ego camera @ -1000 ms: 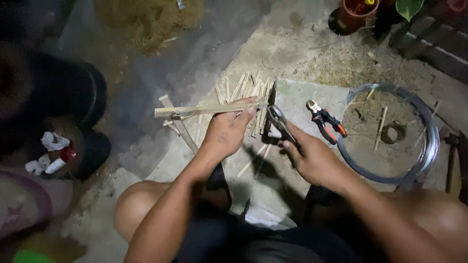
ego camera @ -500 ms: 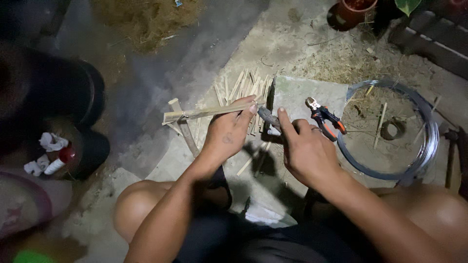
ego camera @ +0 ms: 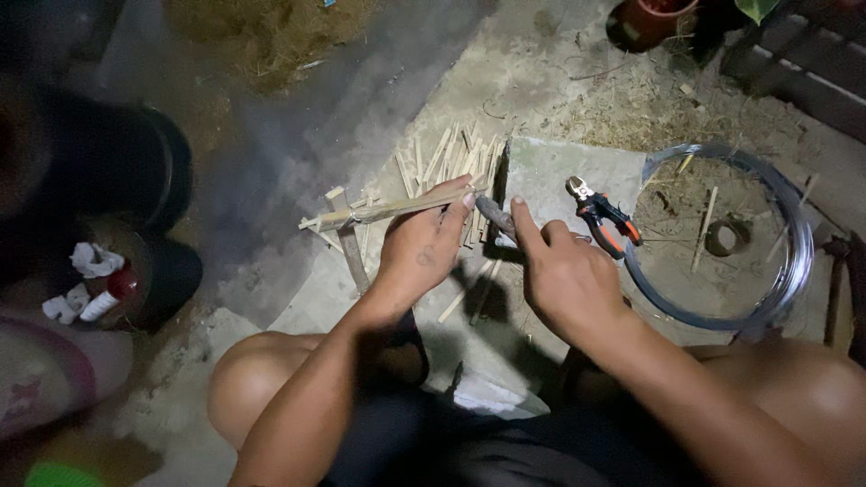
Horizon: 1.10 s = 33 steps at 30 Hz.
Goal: The person sits on the ground and assembles small triangular frames from thin wooden sticks, fitting sticks together and cutting them to length with pliers. They hold completed triangles aside and keep building more from the pile of sticks.
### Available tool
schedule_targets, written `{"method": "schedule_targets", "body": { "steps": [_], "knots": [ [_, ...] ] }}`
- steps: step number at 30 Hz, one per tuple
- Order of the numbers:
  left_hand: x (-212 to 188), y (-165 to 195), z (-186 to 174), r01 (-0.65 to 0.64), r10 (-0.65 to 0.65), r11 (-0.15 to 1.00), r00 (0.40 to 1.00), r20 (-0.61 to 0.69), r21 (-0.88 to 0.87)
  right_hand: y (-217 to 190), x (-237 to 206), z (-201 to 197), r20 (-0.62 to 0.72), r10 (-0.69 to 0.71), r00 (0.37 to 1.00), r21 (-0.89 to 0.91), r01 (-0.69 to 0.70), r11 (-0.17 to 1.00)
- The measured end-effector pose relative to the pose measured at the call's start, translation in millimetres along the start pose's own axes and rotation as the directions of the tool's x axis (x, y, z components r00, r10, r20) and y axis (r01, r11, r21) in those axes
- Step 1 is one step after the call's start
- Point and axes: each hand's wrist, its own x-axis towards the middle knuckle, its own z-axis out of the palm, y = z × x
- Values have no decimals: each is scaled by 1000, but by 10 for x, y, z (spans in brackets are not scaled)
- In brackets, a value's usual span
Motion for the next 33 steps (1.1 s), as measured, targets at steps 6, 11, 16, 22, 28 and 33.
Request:
{"method": "schedule_targets", "body": {
  "steps": [6, 11, 16, 22, 28, 33],
  "knots": [
    [23, -67, 19, 56, -56, 998, 998, 18, -12, 101, 67, 151, 60, -33, 998, 385, 8, 923],
    [91, -116, -33, -4, 7, 992, 1000, 29, -125, 269, 108, 194, 587, -158, 794, 809, -583, 78],
    [69, -65, -59, 47, -46, 998, 999, 18, -51, 353, 157, 179, 577, -237, 782, 817, -557, 151],
    [76, -20, -54, 98, -98, 994, 995, 12, -40, 208, 32, 80, -9, -88, 996, 499, 81, 863],
    [93, -89, 43, 128, -128, 990, 992, 12, -62, 71, 46, -66, 65, 29, 997, 163, -39, 986],
    [92, -141, 76, 54, -54, 995, 999, 4, -81, 15, 45, -94, 45, 2, 999, 109, -7, 994]
  ]
}}
